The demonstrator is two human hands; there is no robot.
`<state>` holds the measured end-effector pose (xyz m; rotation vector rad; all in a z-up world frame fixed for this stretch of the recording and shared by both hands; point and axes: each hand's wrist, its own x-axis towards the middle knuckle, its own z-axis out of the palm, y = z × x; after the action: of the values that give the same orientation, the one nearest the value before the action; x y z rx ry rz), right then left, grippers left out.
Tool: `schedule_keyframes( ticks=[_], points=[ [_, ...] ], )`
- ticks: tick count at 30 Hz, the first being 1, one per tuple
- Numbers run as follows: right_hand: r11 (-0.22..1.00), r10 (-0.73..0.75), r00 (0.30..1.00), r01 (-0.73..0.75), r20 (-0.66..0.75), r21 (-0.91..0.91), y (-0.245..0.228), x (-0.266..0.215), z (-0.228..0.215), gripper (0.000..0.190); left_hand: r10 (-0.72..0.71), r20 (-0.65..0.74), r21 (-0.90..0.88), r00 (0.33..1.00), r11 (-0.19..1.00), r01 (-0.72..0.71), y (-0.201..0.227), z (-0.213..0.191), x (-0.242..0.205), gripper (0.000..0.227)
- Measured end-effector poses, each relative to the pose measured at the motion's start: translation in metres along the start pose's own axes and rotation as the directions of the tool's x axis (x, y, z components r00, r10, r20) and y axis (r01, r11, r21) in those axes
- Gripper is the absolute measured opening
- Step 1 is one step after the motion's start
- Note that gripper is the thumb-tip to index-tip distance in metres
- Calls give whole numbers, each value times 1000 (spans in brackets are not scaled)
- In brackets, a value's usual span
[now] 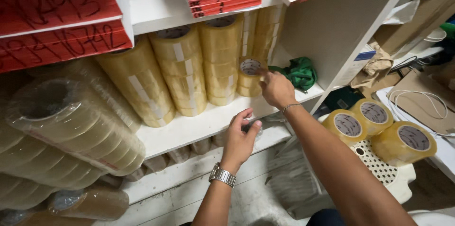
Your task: The person sits on a stool in a storage area and wipes a shelf with a green cloth. They then pick up rolls of clear packing tape from the shelf and place them onto the stool, arranging them into a stack.
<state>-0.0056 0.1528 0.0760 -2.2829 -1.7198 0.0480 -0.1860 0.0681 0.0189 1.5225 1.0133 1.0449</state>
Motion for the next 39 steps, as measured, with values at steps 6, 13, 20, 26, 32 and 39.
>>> schedule_keyframes(
  ticks=[6,13,20,26,32,39],
  points=[
    [998,3,1000,-5,-27,-61,5,8,9,32,-36,14,20,999,999,36,8,-2,-3,49],
    [999,-10,998,8,-67,-39,23,15,19,29,-21,20,34,1000,999,20,4,-2,2,50],
    [993,13,994,-1,-106,120,34,-18,-2,32,20,6,-72,1000,997,-19,-13,13,9,55],
    [970,20,985,22,-169,244,57,-73,-12,31,-66,39,-341,997,937,76,-15,44,20,77],
    [967,28,996,-5,-89,253,68,-143,-28,26,-296,73,-398,952,867,300,56,79,-17,93],
    [968,40,992,-10,-117,252,85,-208,-65,30,-350,3,-498,937,812,304,35,130,-30,76]
  ],
)
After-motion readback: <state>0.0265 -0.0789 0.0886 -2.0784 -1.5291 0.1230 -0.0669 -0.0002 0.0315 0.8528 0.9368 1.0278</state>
